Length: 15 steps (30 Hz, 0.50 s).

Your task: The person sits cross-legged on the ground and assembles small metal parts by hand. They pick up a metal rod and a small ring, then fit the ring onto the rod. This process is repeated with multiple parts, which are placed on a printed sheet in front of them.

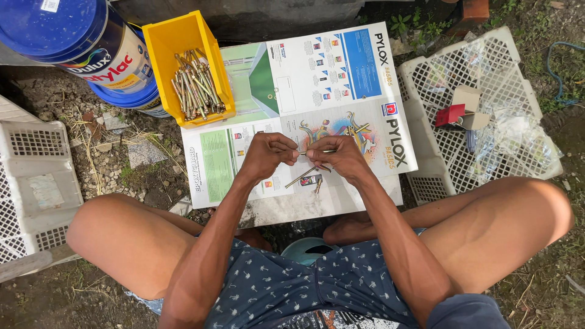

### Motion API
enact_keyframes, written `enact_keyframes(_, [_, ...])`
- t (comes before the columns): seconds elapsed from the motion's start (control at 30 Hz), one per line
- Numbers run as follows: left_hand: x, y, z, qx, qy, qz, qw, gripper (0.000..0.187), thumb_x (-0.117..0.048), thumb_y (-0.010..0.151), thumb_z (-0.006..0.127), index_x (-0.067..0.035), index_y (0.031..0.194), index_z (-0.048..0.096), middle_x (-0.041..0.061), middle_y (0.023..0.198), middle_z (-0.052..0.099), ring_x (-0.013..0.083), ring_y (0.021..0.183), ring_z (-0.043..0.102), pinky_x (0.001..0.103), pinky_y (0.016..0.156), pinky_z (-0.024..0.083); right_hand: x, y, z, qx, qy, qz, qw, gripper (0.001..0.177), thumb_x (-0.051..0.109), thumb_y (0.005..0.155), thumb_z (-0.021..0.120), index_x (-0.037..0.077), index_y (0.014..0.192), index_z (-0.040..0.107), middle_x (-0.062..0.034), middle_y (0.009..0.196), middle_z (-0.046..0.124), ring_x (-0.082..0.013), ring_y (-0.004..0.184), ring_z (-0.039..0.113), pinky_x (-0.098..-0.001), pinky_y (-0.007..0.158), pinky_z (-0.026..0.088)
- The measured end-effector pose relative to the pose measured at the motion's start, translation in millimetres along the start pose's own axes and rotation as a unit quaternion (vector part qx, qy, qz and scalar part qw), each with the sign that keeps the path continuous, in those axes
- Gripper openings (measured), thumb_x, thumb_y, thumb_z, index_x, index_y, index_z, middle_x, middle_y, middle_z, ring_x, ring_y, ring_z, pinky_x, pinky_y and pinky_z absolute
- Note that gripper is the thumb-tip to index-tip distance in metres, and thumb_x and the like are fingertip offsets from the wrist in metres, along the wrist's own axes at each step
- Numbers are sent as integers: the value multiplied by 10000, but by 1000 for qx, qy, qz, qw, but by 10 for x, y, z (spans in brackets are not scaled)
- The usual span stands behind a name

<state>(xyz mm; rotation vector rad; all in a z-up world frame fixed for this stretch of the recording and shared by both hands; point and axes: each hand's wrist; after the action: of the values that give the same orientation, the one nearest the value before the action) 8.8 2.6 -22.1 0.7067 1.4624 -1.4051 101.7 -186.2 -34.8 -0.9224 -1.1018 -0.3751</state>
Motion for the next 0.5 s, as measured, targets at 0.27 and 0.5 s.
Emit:
enact_keyframes(0.27, [53,131,-526,-125,113,36,985,182,58,808,643,-3,967,708,134,806,692,138,699,660,257,649,590,160,-5,-731,-128,-121,-22,984,188,71,819,776,20,987,708,-141,824,674,-158,685,652,-249,635,564])
enact_keyframes(0.5, [452,365,-736,-224,382,117,889,184,118,789,628,7,904,720,180,777,674,301,738,675,378,695,555,102,-58,-993,-184,-245,20,952,140,66,845,731,59,984,716,-113,785,669,-140,626,647,-252,580,532])
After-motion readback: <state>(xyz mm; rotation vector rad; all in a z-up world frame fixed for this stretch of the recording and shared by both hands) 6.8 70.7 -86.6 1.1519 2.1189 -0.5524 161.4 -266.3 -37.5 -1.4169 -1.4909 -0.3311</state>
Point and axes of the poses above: each hand's wrist, its own y-axis towards the middle knuckle, its own z-axis out of the palm, x = y × z
